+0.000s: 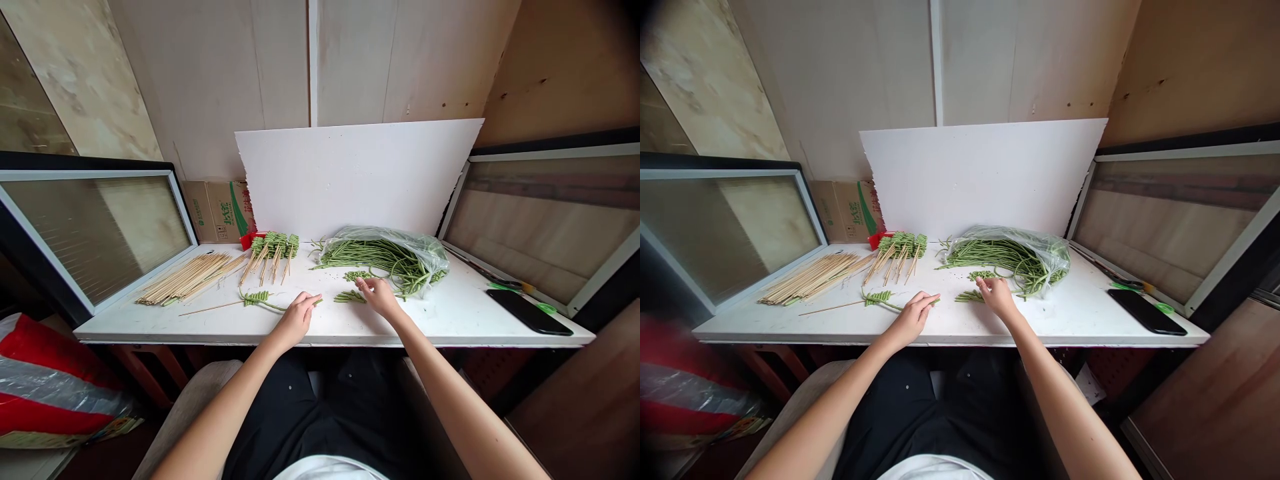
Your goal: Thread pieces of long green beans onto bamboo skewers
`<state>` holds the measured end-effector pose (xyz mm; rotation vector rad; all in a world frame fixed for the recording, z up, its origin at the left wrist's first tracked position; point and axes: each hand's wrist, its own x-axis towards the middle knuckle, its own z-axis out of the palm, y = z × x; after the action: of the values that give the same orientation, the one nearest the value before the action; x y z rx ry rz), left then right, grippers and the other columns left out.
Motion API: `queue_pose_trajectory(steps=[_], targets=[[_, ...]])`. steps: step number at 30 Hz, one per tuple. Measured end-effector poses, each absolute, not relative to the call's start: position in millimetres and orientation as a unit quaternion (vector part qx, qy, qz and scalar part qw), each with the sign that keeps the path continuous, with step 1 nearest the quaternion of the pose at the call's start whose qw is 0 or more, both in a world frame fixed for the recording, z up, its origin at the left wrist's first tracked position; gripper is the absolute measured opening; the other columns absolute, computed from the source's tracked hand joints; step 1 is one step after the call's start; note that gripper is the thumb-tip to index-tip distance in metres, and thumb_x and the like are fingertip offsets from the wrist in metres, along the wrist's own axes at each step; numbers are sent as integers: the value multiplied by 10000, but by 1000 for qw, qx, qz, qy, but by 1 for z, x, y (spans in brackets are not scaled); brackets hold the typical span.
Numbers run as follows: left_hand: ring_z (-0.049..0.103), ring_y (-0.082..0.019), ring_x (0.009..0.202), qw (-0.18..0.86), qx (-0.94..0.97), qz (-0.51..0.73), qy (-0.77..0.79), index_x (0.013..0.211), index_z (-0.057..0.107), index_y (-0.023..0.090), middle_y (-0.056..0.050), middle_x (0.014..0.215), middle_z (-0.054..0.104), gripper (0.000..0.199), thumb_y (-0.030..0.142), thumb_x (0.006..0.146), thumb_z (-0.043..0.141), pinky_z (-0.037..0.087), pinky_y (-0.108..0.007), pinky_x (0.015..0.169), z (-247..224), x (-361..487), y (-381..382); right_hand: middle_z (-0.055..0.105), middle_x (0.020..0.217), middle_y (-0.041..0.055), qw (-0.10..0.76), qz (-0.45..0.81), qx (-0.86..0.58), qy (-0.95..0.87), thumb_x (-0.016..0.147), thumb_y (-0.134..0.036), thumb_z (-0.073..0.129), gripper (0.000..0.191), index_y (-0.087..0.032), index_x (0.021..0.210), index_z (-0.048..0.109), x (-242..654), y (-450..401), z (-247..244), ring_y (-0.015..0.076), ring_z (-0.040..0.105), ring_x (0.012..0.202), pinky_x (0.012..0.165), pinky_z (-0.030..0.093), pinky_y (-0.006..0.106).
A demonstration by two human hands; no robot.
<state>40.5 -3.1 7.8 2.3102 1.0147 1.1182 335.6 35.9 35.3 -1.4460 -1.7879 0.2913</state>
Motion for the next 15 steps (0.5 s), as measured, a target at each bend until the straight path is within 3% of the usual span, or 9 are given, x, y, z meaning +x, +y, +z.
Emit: queue_pose_trajectory(steps=[4,7,12,15], targets=[[693,-180,919,211,796,428,374,1524,509,237,-78,1096,698,547,123,989,500,584,-321,858,5,42,-1,790,1108,127,386,188,-444,-786,922,-608,690,441,-206,1057,811,308,16,54,293,723,1010,816,535,356],[700,-174,885,228,791,428,373,1502,520,250,-59,1052,720,544,109,976,518,589,-323,854,6,45,-2,787,1111,102,361,216,-373,-827,839,-576,812,469,-233,1158,789,284,2,55,274,715,1017,821,534,343],[720,-191,953,241,790,429,366,1458,561,242,-58,1036,749,488,154,978,579,589,-335,899,11,46,-5,783,946,82,386,172,-345,-838,960,-457,721,242,-243,1035,805,264,-2,43,247,683,923,816,520,357],[713,-208,936,207,794,425,382,1278,696,226,-68,1028,752,314,221,967,652,580,-328,857,14,44,-4,773,921,84,410,148,-350,-829,981,-406,698,193,-241,991,798,265,1,41,254,658,916,796,511,364]])
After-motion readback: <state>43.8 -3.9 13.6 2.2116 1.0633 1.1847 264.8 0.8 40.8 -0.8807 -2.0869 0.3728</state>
